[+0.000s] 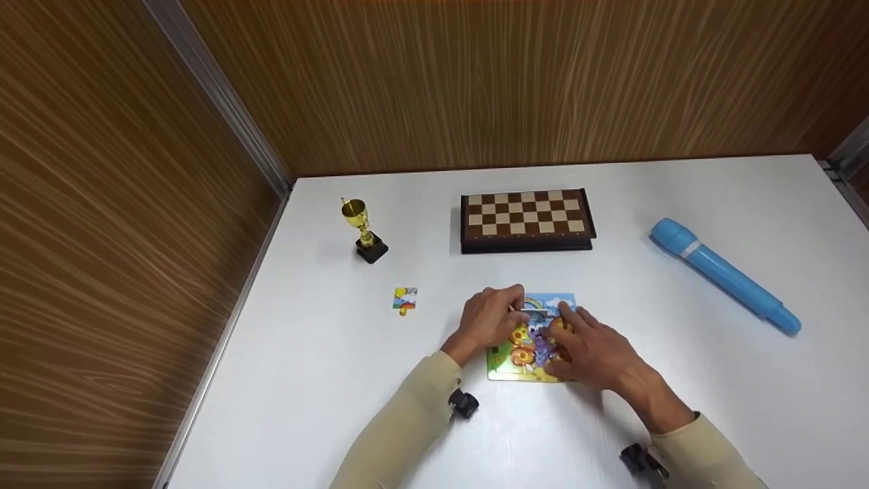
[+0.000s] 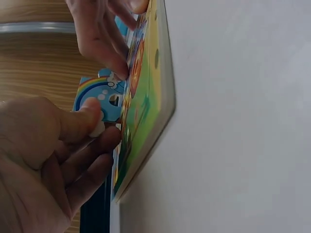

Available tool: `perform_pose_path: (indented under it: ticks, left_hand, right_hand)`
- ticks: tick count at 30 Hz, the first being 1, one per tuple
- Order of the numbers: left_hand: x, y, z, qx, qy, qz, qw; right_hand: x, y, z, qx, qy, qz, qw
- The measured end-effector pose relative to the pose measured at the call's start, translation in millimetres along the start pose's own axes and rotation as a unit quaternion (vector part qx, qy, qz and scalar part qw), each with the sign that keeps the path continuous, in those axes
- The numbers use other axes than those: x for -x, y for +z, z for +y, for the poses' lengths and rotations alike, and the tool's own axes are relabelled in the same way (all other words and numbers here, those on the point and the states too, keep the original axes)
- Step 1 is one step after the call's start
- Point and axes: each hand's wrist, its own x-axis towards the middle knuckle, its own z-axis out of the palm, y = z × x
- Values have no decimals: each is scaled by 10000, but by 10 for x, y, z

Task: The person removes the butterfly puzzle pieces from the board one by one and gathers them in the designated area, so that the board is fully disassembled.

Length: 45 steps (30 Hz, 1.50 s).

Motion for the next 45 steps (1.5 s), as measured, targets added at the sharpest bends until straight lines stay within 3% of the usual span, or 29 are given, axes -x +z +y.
perform_pose_path:
  ticks: [7, 13, 15, 17, 20, 22, 25, 27, 32, 34, 45]
  left_hand:
    - [0, 61, 43, 0, 182, 226, 9996]
    - [-48, 94, 100, 830, -642, 349, 9939]
    - [-53, 88, 85, 578, -398, 275, 9972]
    - [-55, 68, 52, 130, 170, 195, 9996]
    - [-57, 46, 29, -316, 936, 196, 9949]
    - [-63, 42, 23, 8, 803, 173, 9966]
    - [-71, 49, 22, 865, 101, 230, 9959]
    - [-73, 53, 20, 1142, -206, 247, 9929]
    - [-40, 32, 37, 175, 366, 164, 9990]
    - [-30, 16, 34, 55, 459, 138, 9988]
    - [-73, -18, -2, 544, -87, -373, 9978]
  right_hand:
    - [-21, -71, 22, 235, 57, -282, 9993]
    - [-14, -84, 16, 219, 81, -355, 9991]
    - [-14, -78, 13, 247, 76, -383, 9989]
    - [-25, -91, 8, 286, 78, -375, 9989]
    - [-30, -115, 7, 316, 156, -340, 9988]
    - [-34, -123, -5, 323, 174, -329, 9988]
    - [-39, -112, -31, 350, 193, -344, 9986]
    - [-41, -105, -47, 344, 205, -380, 9985]
    - [-36, -100, -61, 327, 227, -410, 9984]
    - [-36, -92, -65, 324, 215, -383, 9985]
    - [-9, -45, -37, 469, -87, -182, 9987]
